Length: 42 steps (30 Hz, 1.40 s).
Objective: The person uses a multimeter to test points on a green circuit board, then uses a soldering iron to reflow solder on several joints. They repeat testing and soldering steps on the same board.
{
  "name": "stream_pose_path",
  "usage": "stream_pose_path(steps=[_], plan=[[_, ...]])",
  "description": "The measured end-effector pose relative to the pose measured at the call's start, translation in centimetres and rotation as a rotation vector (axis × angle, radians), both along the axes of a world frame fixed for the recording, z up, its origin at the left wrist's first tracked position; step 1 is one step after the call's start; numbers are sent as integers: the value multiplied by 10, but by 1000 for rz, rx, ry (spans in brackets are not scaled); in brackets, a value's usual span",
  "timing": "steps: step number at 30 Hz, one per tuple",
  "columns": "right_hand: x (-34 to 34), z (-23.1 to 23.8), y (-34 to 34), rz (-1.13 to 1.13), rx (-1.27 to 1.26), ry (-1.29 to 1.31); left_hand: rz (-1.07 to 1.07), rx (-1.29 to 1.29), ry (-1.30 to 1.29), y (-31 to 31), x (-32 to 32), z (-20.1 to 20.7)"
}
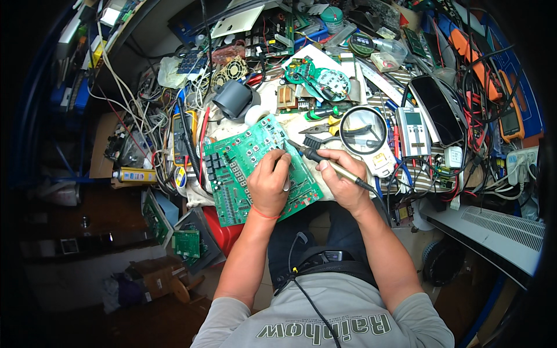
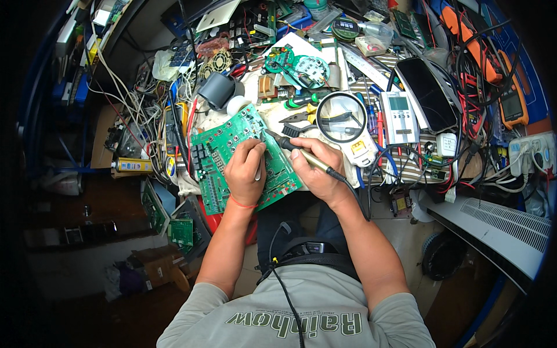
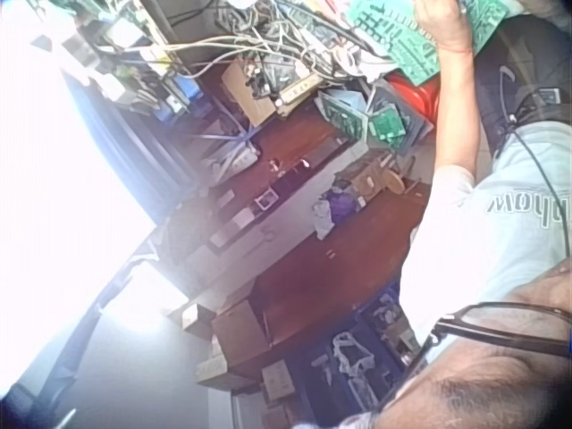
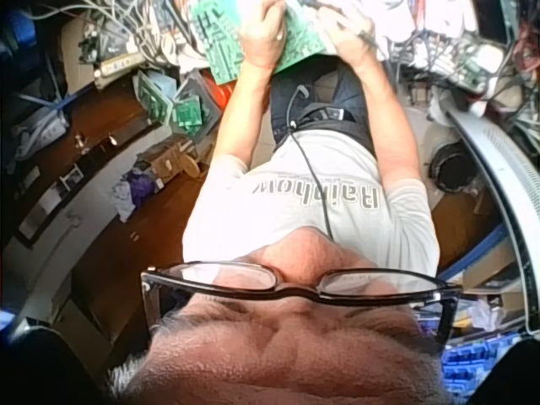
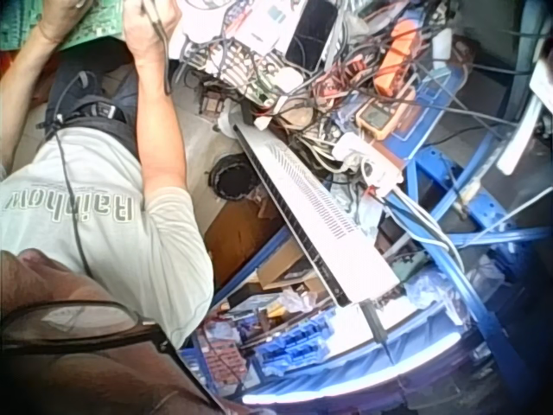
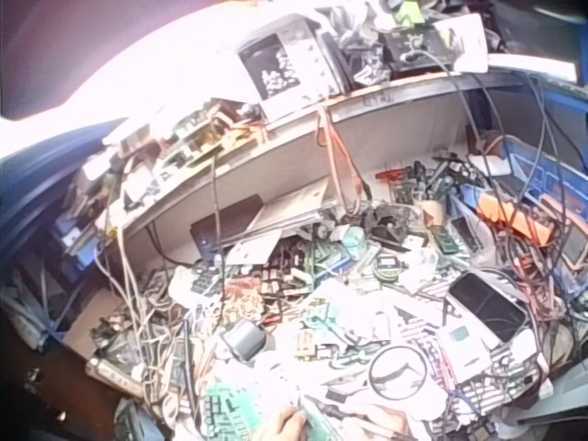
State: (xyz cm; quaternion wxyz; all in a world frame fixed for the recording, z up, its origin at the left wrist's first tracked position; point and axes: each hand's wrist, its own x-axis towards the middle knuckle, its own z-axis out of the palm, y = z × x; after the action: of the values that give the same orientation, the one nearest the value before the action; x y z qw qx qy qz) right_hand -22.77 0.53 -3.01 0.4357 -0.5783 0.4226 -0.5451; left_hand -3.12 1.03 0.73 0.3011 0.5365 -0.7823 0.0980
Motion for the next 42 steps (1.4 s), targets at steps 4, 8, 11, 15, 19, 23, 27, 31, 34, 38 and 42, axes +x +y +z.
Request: stream_pose_path(steps=[4, 8, 11, 15, 19, 23, 27, 31, 34, 38, 42], plan=[[0, -1, -1, -2, -7, 3, -9, 13, 9, 0, 1, 0], [1, -1, 0, -2, 2, -13, -14, 4, 37, -1, 2, -2], [1, -1, 0, -4, -8, -28, -14, -6, 51, -1, 3, -3], [1, -2, 1, 9, 39, -70, -19, -23, 58, -2, 4, -5], [1, -2, 1, 20, 67, -91, -23, -36, 65, -2, 4, -7], [1, -2, 2, 23, 83, -110, -37, -56, 74, -2, 5, -7], [1, -1, 1, 23, 89, -100, -42, -72, 93, -2, 6, -9], [0, 0, 1, 29, 104, -117, -44, -76, 103, -2, 6, -10], [1, 0, 2, 30, 99, -122, -42, -82, 107, -2, 6, -11], [0, -1, 1, 35, 110, -132, -31, -72, 110, -3, 5, -9], [2, -2, 0, 38, 91, -121, 4, -38, 60, -6, 1, -5]])
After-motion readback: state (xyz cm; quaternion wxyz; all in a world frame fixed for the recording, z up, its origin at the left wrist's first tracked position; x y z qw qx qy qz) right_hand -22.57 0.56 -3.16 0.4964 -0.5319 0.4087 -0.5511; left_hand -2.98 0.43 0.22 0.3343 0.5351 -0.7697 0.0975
